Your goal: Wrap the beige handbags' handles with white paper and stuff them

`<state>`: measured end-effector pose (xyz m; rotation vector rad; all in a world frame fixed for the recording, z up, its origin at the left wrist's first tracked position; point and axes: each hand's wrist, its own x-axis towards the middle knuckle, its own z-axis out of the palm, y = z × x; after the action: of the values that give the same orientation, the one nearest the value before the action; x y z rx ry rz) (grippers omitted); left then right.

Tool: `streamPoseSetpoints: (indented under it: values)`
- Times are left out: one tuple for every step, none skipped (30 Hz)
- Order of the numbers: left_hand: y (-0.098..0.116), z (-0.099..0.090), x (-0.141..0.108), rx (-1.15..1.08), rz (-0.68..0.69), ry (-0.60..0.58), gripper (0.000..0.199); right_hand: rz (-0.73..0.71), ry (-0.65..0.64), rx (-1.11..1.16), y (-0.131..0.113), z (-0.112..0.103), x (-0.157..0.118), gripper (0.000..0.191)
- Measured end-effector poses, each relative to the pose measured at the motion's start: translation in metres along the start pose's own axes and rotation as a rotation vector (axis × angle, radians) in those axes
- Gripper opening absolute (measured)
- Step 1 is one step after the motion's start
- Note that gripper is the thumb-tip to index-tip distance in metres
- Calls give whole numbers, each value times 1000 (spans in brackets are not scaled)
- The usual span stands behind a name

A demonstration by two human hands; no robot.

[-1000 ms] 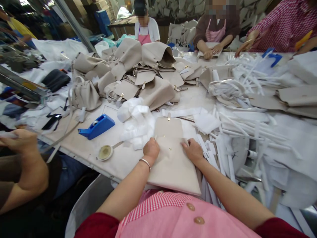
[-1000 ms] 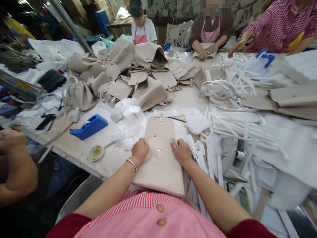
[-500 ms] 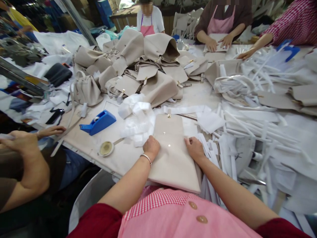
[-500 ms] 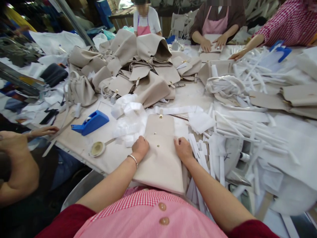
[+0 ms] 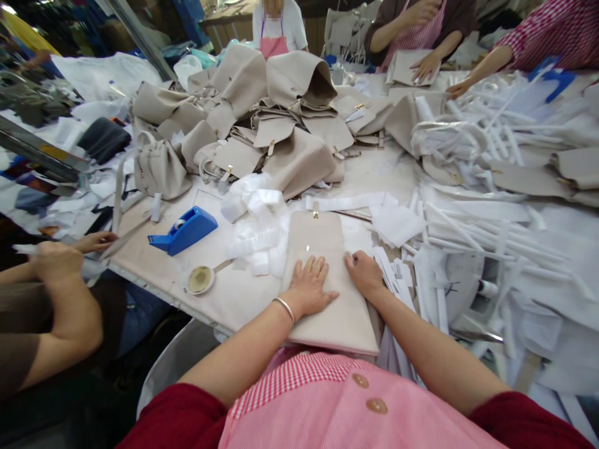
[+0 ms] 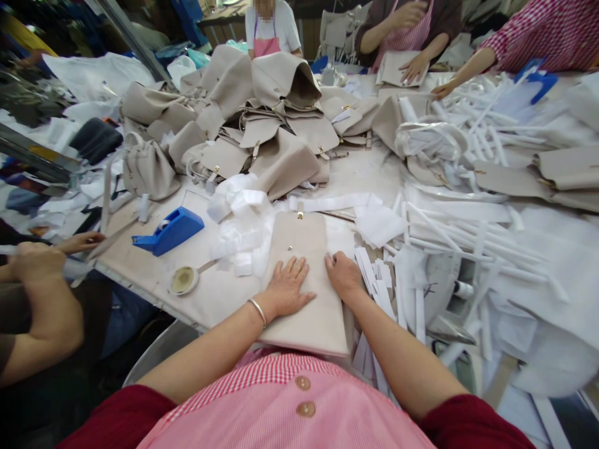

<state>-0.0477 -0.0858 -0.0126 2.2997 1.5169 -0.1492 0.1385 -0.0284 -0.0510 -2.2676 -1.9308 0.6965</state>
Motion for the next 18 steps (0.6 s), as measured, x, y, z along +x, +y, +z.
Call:
streamPoseSetpoints:
  values:
    - [1, 0, 0, 8, -34, -32, 85, 11, -2, 48, 2, 0, 1, 37]
    - [2, 0, 1, 13, -58, -59, 88, 14, 3, 88, 3, -1, 1, 38]
    - [2, 0, 2, 16, -77, -80, 90, 1, 23, 114, 4, -3, 0, 38]
    - [2, 0, 4, 19, -92, -96, 92, -33, 59, 122, 5, -6, -2, 38]
    - [2, 0, 6, 22, -103, -107, 94, -92, 104, 112, 5, -9, -7, 38]
    - [2, 0, 8, 27, -112, -115, 96, -176, 148, 88, 5, -12, -12, 39]
    - [2, 0, 9, 33, -118, -119, 98, -280, 178, 54, 5, -15, -19, 41]
    - [2, 0, 11, 41, -121, -120, 99, -395, 178, 16, 5, -17, -27, 45]
    - [3, 0, 12, 51, -123, -122, 99, -498, 145, -21, 4, -18, -34, 50]
    - [4, 0, 12, 65, -129, -122, 98, -575, 86, -53, 4, -18, -39, 56]
    - [5, 1, 13, 83, -134, -117, 94, -618, 12, -74, 3, -17, -43, 62]
    - [6, 2, 15, 105, -144, -117, 92, -607, -50, -83, 3, -16, -44, 67]
    - [7, 3, 16, 130, -158, -109, 92, -569, -86, -79, 3, -15, -42, 72]
    - [8, 5, 19, 152, -155, -101, 93, -518, -96, -68, 4, -15, -40, 75]
    - [8, 6, 21, 172, -150, -102, 95, -481, -91, -51, 7, -16, -38, 74]
    - [9, 8, 23, 191, -147, -91, 95, -460, -65, -30, 10, -19, -39, 70]
    - [9, 9, 25, 207, -136, -79, 95, -449, -13, 0, 14, -23, -42, 64]
    - [10, 10, 26, 220, -127, -70, 96, -460, 48, 40, 18, -29, -49, 56]
